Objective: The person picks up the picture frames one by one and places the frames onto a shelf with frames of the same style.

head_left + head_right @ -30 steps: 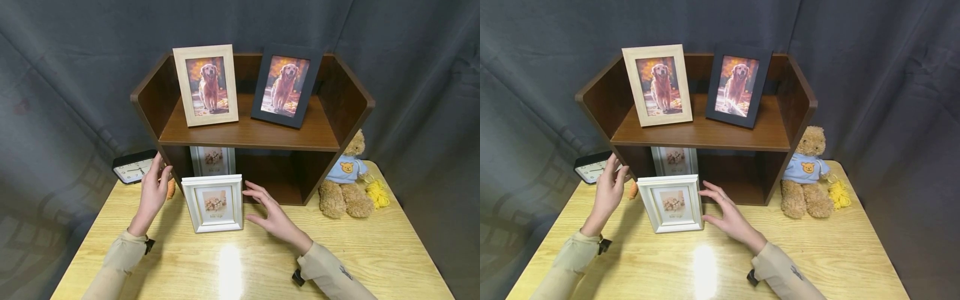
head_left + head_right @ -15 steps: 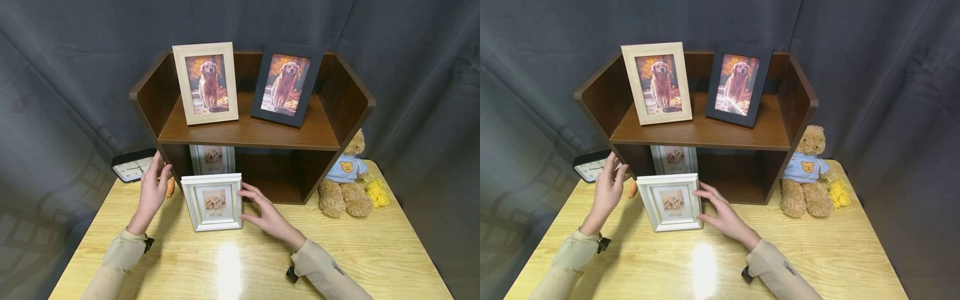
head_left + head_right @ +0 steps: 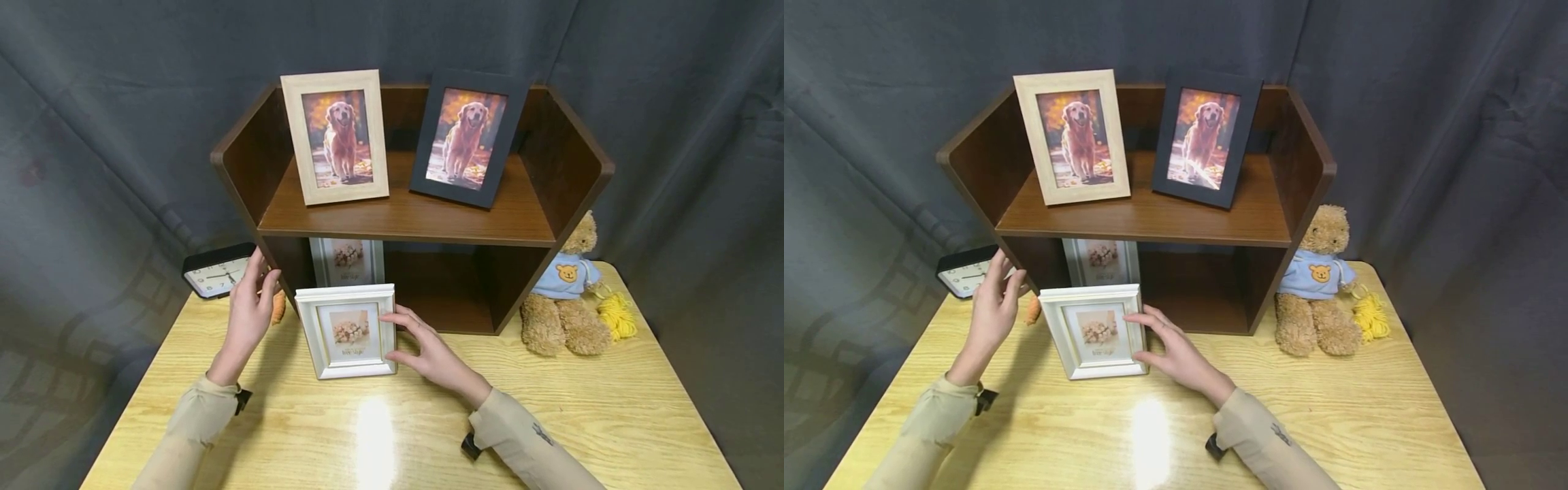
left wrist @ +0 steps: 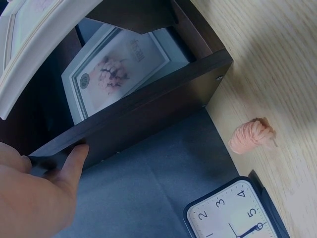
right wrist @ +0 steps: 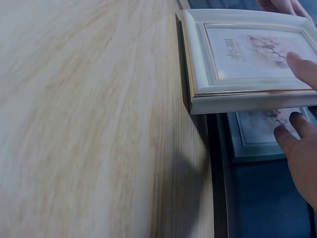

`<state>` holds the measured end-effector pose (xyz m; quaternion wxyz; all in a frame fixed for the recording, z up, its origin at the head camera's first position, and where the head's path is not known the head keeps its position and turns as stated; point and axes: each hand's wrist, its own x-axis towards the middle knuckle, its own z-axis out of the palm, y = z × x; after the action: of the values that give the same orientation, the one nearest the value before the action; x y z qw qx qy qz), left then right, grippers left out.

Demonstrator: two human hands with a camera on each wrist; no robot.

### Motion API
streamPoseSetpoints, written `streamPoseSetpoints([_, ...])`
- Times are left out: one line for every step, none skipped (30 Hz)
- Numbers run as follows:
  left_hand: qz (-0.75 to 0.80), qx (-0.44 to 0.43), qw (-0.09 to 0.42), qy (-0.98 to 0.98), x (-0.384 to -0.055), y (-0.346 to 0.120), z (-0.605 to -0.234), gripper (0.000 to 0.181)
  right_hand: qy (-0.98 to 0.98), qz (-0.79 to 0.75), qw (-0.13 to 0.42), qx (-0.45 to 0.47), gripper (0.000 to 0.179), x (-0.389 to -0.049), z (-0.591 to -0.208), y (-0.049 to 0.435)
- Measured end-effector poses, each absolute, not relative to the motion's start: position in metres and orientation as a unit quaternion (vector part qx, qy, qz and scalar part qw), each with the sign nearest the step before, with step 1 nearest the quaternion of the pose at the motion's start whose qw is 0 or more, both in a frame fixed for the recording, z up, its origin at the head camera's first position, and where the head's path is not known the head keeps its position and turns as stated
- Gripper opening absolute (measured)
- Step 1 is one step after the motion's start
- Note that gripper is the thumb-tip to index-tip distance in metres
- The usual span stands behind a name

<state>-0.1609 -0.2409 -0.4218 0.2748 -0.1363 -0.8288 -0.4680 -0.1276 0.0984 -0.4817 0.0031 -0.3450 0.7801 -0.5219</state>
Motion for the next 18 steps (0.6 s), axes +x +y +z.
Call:
streamPoseSetpoints([-0.468, -0.137, 0.274, -0.829, -0.1609, -0.2411, -0.4220, 0.062, 0.777, -0.526, 0.007, -0.345, 0.066, -0.1278, -0.4822, 0.0982])
streamPoseSetpoints([-0.468, -0.137, 0.274, -0.829, -0.1608, -0.2412, -0.4221, 0.063, 0.773, -0.532, 0.013, -0.345, 0.065, -0.1280, -0.4827, 0.0978])
streamPoseSetpoints([-0.467, -0.137, 0.274, -0.829, -0.1608, -0.2413, -0.4221, 0.063, 0.768, -0.538, 0.019, -0.345, 0.064, -0.1282, -0.4830, 0.0973])
streamPoseSetpoints([-0.468, -0.138, 0.274, -0.829, -0.1607, -0.2414, -0.4222, 0.063, 0.764, -0.546, 0.025, -0.344, 0.063, -0.1282, -0.4832, 0.0970])
streamPoseSetpoints([-0.468, -0.138, 0.273, -0.829, -0.1606, -0.2414, -0.4222, 0.064, 0.759, -0.552, 0.031, -0.343, 0.063, -0.1281, -0.4832, 0.0968])
streamPoseSetpoints([-0.468, -0.138, 0.273, -0.829, -0.1606, -0.2414, -0.4222, 0.064, 0.756, -0.557, 0.036, -0.342, 0.062, -0.1281, -0.4830, 0.0966])
streamPoseSetpoints([-0.468, -0.138, 0.273, -0.829, -0.1605, -0.2414, -0.4221, 0.064, 0.755, -0.559, 0.040, -0.340, 0.061, -0.1280, -0.4827, 0.0965])
streamPoseSetpoints([-0.469, -0.138, 0.274, -0.828, -0.1605, -0.2414, -0.4220, 0.064, 0.754, -0.560, 0.044, -0.340, 0.061, -0.1281, -0.4828, 0.0963])
streamPoseSetpoints([-0.469, -0.137, 0.274, -0.828, -0.1605, -0.2414, -0.4219, 0.064, 0.754, -0.560, 0.047, -0.339, 0.061, -0.1281, -0.4825, 0.0961])
streamPoseSetpoints([-0.469, -0.137, 0.274, -0.828, -0.1605, -0.2412, -0.4217, 0.064, 0.755, -0.559, 0.050, -0.339, 0.061, -0.1280, -0.4822, 0.0962])
streamPoseSetpoints([-0.469, -0.137, 0.275, -0.828, -0.1606, -0.2411, -0.4215, 0.064, 0.757, -0.557, 0.052, -0.339, 0.061, -0.1278, -0.4821, 0.0962])
streamPoseSetpoints([-0.469, -0.137, 0.275, -0.828, -0.1607, -0.2409, -0.4213, 0.064, 0.758, -0.555, 0.054, -0.339, 0.061, -0.1278, -0.4822, 0.0962])
streamPoseSetpoints([-0.469, -0.136, 0.275, -0.828, -0.1605, -0.2410, -0.4211, 0.064, 0.759, -0.553, 0.058, -0.339, 0.061, -0.1277, -0.4824, 0.0958])
streamPoseSetpoints([-0.468, -0.136, 0.275, -0.829, -0.1604, -0.2411, -0.4210, 0.064, 0.758, -0.553, 0.061, -0.340, 0.060, -0.1277, -0.4826, 0.0954])
streamPoseSetpoints([-0.467, -0.136, 0.275, -0.829, -0.1603, -0.2412, -0.4208, 0.064, 0.758, -0.553, 0.064, -0.341, 0.060, -0.1276, -0.4825, 0.0950])
streamPoseSetpoints([-0.466, -0.136, 0.275, -0.830, -0.1602, -0.2412, -0.4207, 0.064, 0.757, -0.553, 0.069, -0.340, 0.060, -0.1277, -0.4829, 0.0947])
streamPoseSetpoints([-0.465, -0.136, 0.276, -0.830, -0.1602, -0.2412, -0.4206, 0.064, 0.757, -0.553, 0.072, -0.340, 0.059, -0.1277, -0.4832, 0.0942])
streamPoseSetpoints([-0.465, -0.136, 0.276, -0.830, -0.1601, -0.2412, -0.4204, 0.064, 0.756, -0.554, 0.077, -0.340, 0.059, -0.1279, -0.4835, 0.0938])
